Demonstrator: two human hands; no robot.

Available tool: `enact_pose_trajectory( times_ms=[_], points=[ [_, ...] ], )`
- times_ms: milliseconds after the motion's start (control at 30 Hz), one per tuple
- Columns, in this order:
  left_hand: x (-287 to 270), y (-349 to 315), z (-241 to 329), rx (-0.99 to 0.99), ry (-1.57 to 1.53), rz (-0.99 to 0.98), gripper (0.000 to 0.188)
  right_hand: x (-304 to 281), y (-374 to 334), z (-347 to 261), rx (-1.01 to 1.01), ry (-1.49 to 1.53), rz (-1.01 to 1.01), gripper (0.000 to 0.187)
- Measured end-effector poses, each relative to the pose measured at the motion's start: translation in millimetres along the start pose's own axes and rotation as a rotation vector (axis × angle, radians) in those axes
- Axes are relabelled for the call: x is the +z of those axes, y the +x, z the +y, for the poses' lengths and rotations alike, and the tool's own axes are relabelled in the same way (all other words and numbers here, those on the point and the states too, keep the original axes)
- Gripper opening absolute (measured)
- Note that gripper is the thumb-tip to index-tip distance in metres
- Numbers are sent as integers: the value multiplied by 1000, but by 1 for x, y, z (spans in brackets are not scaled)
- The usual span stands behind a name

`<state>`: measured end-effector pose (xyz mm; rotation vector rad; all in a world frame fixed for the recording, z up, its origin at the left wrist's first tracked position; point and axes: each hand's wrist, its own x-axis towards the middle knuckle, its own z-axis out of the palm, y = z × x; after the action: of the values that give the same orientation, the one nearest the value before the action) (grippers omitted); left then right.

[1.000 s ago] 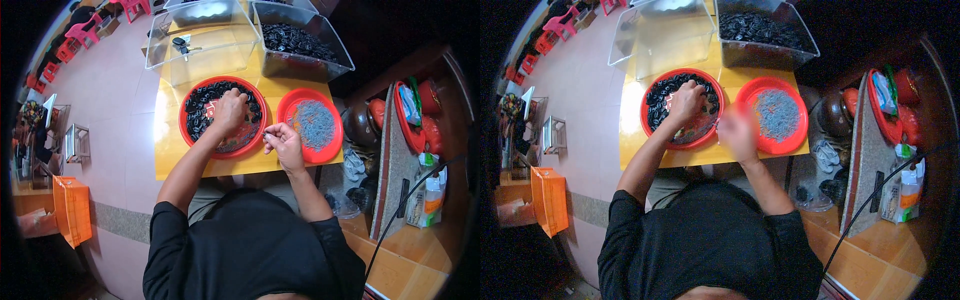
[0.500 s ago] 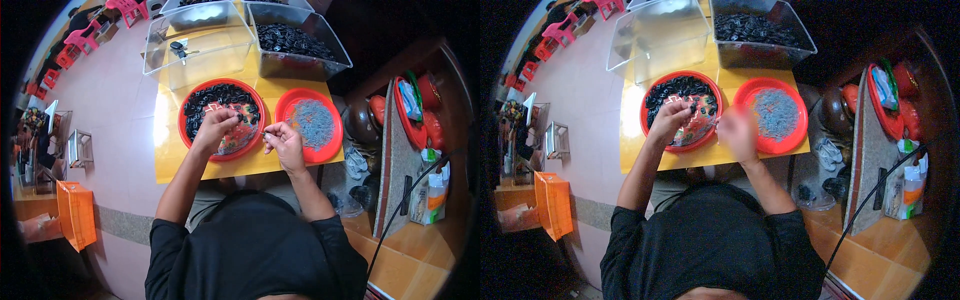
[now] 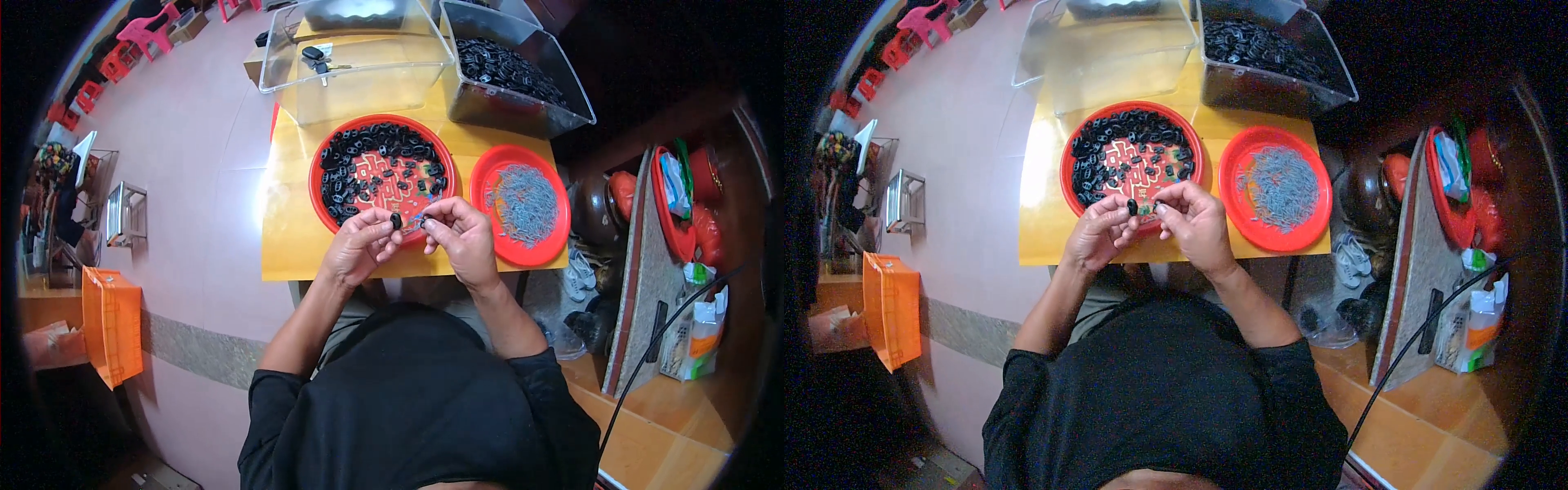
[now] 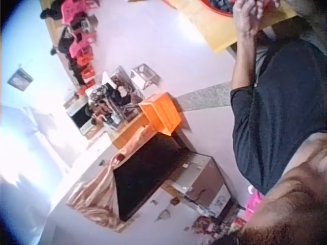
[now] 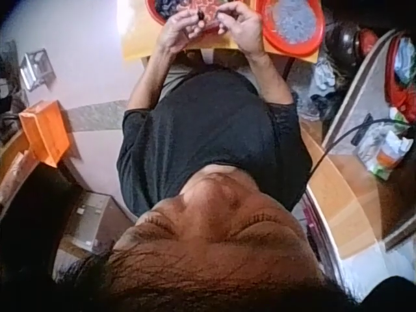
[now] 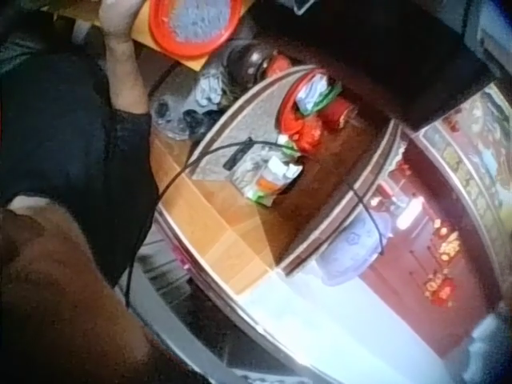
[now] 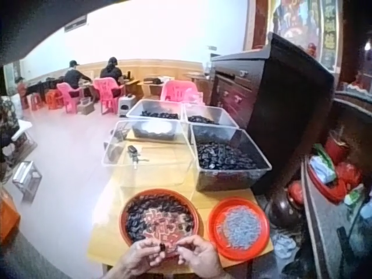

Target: The person sorts and assembles small black plastic parts and small rings by hand at a workstation.

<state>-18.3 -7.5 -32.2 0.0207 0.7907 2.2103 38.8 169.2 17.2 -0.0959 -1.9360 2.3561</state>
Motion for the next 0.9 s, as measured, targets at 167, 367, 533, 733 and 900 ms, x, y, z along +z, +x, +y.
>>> enact_pose_trajectory(
  times_ms=[167,367,533,733,900],
  points=[
    [1,-5,5,108,120,24,14,2,2,5,-1,-35,-1,11],
    [8,-6,5,172,91,24,14,7,4,5,7,-64,18,11],
    [2,-4,1,226,110,35,13,6,4,4,8,-58,17,11],
    [11,-7,1,257,284,110,17,3,2,0,15,-102,-12,14],
    [13,-10,-2,327,422,100,20,3,5,0,-158,-342,-83,16]
  ],
)
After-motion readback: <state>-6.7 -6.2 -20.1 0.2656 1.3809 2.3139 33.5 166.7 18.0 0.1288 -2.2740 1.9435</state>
